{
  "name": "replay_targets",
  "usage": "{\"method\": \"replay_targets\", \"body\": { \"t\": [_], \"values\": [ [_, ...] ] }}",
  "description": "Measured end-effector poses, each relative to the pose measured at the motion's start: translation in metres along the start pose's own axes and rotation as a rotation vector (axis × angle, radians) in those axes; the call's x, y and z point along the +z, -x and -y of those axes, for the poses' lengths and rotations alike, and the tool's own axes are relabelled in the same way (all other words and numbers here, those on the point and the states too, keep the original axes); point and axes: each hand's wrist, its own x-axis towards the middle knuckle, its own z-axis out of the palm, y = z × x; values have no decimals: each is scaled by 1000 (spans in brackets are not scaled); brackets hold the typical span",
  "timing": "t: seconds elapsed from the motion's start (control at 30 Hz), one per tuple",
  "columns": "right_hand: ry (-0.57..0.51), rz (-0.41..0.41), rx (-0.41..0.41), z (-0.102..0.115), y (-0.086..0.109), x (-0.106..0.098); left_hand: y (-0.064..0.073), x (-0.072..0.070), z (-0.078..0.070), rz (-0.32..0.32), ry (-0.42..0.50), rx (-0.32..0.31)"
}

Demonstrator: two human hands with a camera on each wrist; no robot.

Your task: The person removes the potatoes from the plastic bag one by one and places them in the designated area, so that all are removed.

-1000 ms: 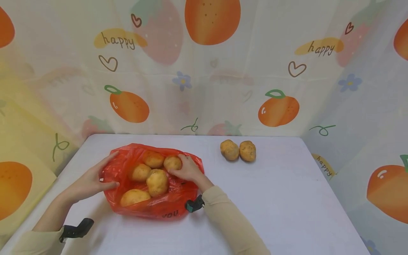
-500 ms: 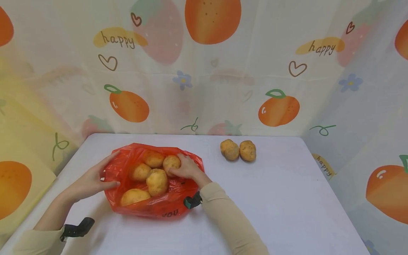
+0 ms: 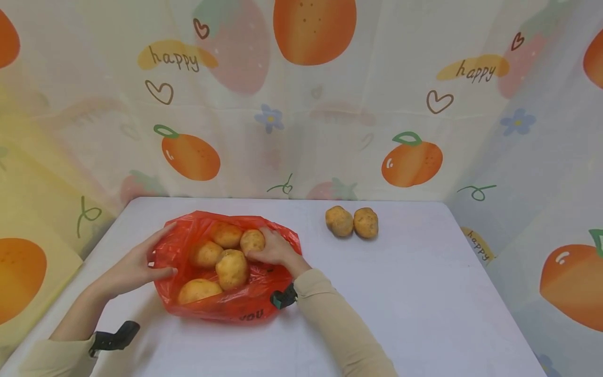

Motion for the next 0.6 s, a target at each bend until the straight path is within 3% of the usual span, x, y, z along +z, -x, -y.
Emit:
{"method": "replay_targets", "body": {
  "t": [0.23, 0.6],
  "values": [
    [16, -24, 10, -6, -2, 1, -1, 0, 0, -1, 2, 1],
    [-30, -81, -81, -4, 3, -2, 0, -1, 2, -2, 11, 1]
  ]
}}
